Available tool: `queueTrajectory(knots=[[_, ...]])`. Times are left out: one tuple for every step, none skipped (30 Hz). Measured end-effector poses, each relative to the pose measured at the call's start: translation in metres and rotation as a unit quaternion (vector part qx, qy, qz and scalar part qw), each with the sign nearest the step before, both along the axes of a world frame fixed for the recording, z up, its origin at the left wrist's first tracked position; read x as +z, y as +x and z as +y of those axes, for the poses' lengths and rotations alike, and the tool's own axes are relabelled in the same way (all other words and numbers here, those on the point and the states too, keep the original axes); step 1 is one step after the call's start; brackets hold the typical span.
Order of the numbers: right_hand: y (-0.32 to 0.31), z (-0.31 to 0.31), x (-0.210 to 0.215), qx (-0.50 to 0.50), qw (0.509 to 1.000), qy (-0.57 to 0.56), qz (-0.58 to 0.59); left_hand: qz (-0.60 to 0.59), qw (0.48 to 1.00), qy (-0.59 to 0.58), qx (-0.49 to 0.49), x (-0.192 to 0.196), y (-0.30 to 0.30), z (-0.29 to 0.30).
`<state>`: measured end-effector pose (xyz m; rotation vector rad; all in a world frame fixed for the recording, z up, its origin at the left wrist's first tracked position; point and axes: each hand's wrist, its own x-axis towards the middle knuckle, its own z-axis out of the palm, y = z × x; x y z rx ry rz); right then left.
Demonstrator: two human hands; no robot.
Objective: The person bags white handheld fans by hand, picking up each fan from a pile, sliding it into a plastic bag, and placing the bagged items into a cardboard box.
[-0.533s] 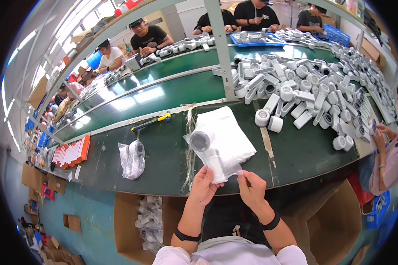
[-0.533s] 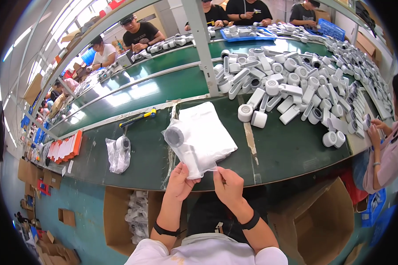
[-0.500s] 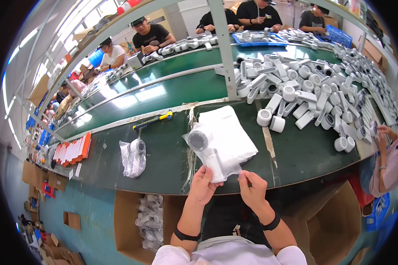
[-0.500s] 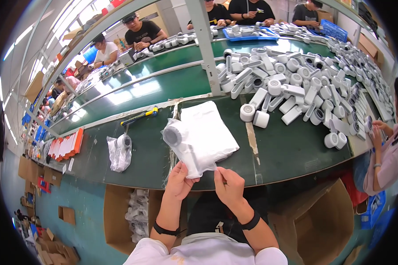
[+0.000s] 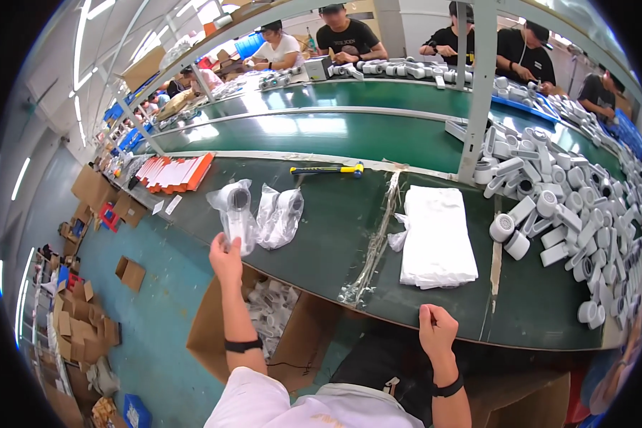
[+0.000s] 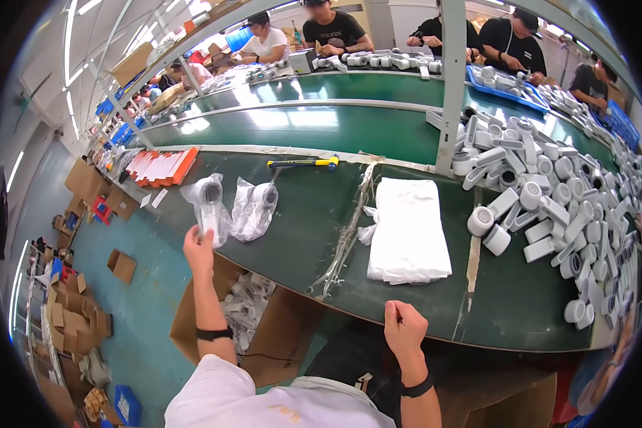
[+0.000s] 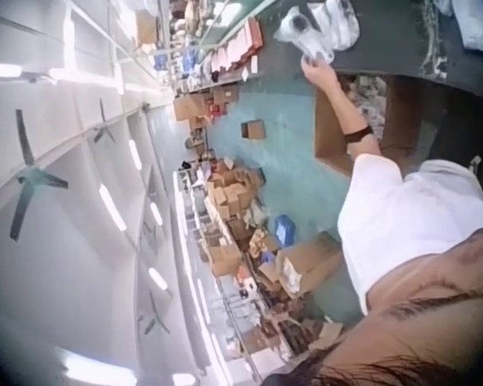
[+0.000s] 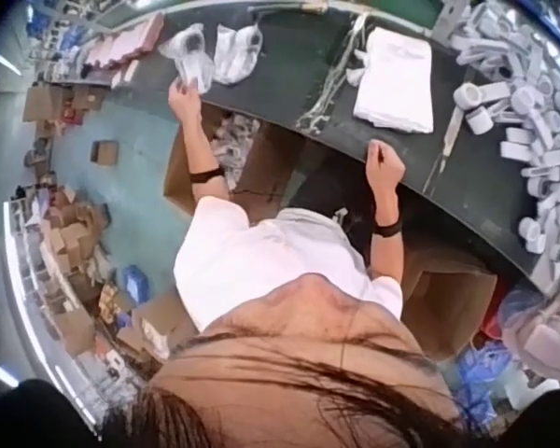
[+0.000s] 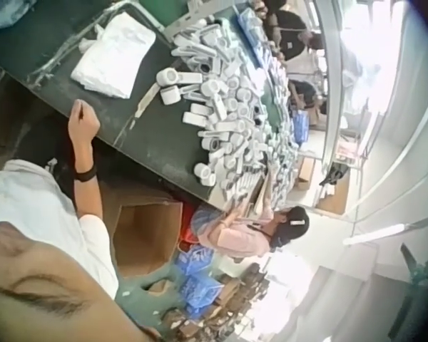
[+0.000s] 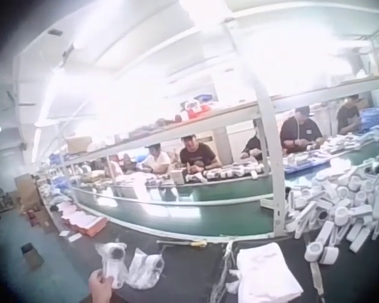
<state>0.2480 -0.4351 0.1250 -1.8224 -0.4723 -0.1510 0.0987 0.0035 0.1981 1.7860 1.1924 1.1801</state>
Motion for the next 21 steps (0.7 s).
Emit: queueTrajectory(knots=[[0.000,0.002,0.001,-0.006,1.000,-0.014,-0.027,0.006,0.999,0.030,0.019,-0.005,-0.006,0.021],[0.000,0.002,0.001,-0.004,1.000,-0.015,-0.027,0.007,0.999,0.030,0.021,-0.009,-0.002,0.030],[0.001,0.001,0.003,-0.009,0.999,-0.017,-0.032,0.070,0.995,0.053,0.051,-0.012,0.004,0.037],[0.001,0.000,0.003,-0.014,0.999,-0.020,-0.037,0.133,0.985,0.077,0.081,-0.016,0.011,0.044],[0.001,0.001,0.002,-0.011,0.999,-0.019,-0.036,0.154,0.980,0.082,0.096,-0.025,0.015,0.055],[0.002,0.000,0.001,-0.014,0.999,-0.023,-0.042,0.155,0.980,0.080,0.096,-0.032,0.023,0.059],[0.002,0.000,-0.001,-0.017,0.998,-0.026,-0.047,0.176,0.976,0.081,0.100,-0.039,0.030,0.061],[0.002,0.000,-0.001,-0.019,0.998,-0.028,-0.047,0.196,0.972,0.081,0.103,-0.047,0.038,0.062],[0.002,0.000,-0.002,-0.021,0.998,-0.029,-0.052,0.208,0.969,0.079,0.105,-0.053,0.043,0.063],[0.002,0.000,-0.003,-0.023,0.998,-0.030,-0.056,0.208,0.969,0.078,0.104,-0.058,0.045,0.064],[0.002,0.000,-0.003,-0.025,0.998,-0.032,-0.056,0.192,0.975,0.080,0.083,-0.063,0.048,0.063],[0.001,0.000,-0.004,-0.024,0.998,-0.030,-0.056,0.176,0.979,0.082,0.063,-0.067,0.050,0.064],[0.000,0.001,-0.004,-0.022,0.998,-0.027,-0.056,0.170,0.981,0.083,0.046,-0.069,0.049,0.066],[-0.001,0.000,-0.003,-0.026,0.998,-0.029,-0.055,0.171,0.981,0.083,0.042,-0.069,0.048,0.067],[-0.001,0.001,-0.001,-0.032,0.998,-0.025,-0.058,0.149,0.987,0.063,0.010,-0.067,0.047,0.069],[-0.001,0.002,0.002,-0.039,0.997,-0.021,-0.061,0.127,0.991,0.045,-0.024,-0.065,0.045,0.071],[-0.001,0.003,0.003,-0.047,0.997,-0.022,-0.059,0.152,0.987,0.060,-0.008,-0.060,0.043,0.071],[0.000,0.002,0.002,-0.045,0.995,-0.031,-0.079,0.186,0.978,0.090,0.009,-0.053,0.046,0.064],[0.003,-0.001,0.003,-0.050,0.993,-0.043,-0.098,0.201,0.966,0.159,0.026,-0.052,0.049,0.058],[0.003,0.001,0.006,-0.050,0.993,-0.042,-0.103,0.195,0.950,0.241,0.027,-0.049,0.047,0.055],[0.004,0.003,0.004,-0.042,0.993,-0.040,-0.107,0.154,0.953,0.262,0.009,-0.043,0.048,0.052]])
